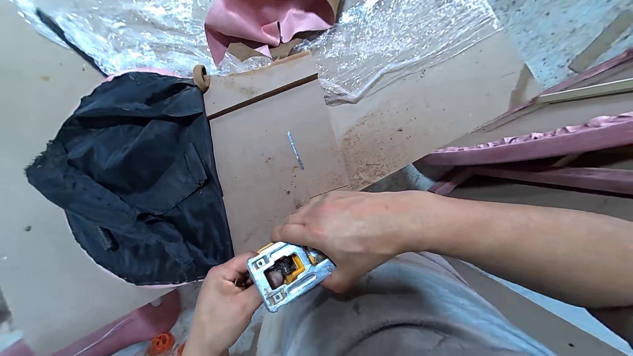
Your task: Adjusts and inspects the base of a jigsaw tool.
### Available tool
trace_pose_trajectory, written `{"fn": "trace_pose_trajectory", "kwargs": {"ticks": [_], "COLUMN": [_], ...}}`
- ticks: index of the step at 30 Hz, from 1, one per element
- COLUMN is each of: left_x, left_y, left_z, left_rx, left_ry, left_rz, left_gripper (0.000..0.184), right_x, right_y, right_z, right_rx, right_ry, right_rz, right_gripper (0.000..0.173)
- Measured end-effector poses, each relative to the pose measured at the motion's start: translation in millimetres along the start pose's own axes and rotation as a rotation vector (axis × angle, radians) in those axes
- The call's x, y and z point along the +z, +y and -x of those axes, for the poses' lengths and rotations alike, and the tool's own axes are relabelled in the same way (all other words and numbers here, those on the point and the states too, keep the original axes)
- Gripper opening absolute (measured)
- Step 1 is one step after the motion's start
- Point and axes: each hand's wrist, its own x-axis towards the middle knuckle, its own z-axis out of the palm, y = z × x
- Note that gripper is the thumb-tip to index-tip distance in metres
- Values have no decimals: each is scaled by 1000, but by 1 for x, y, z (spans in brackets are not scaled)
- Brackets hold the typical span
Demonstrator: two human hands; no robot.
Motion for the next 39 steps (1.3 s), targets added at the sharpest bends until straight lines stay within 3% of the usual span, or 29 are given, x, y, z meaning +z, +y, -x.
{"fn": "trace_pose_trajectory", "kwargs": {"ticks": [3, 5, 9, 11, 13, 16, 19, 24, 29, 35, 39], "left_x": [-6, -11, -24, -27, -26, -23, -22, -35, -39, -26, -14], "left_y": [-3, -4, -6, -8, -9, -5, -2, -6, -18, -29, -18], "left_z": [-1, -7, -23, -27, -29, -32, -37, -42, -23, -16, -21], "left_rx": [-32, -45, -35, -21, 29, 147, 195, 190, 232, 218, 192], "left_ry": [-75, -78, -186, -264, -337, -423, -446, -476, -430, -307, -267], "left_rz": [50, 91, 99, 77, 34, -52, -95, -47, 12, 175, 134], "left_gripper": [14, 12, 12, 10, 9, 6, 4, 12, 26, 20, 12], "right_x": [0, 10, 61, 95, 120, 127, 130, 127, 103, 75, 75], "right_y": [-15, -27, -70, -90, -99, -97, -90, -84, -60, -38, -29], "right_z": [8, 20, 48, 50, 47, 50, 44, 18, 13, 12, 21], "right_rx": [51, 89, 200, 372, 572, 885, 1038, 895, 702, 683, 726], "right_ry": [30, 204, 879, 1067, 1185, 1334, 1272, 1309, 1168, 1010, 1014], "right_rz": [77, 130, -32, -105, -85, -10, -201, -325, -234, -281, -286], "right_gripper": [77, 73, 18, 7, 9, 30, 34, 32, 39, 37, 40]}}
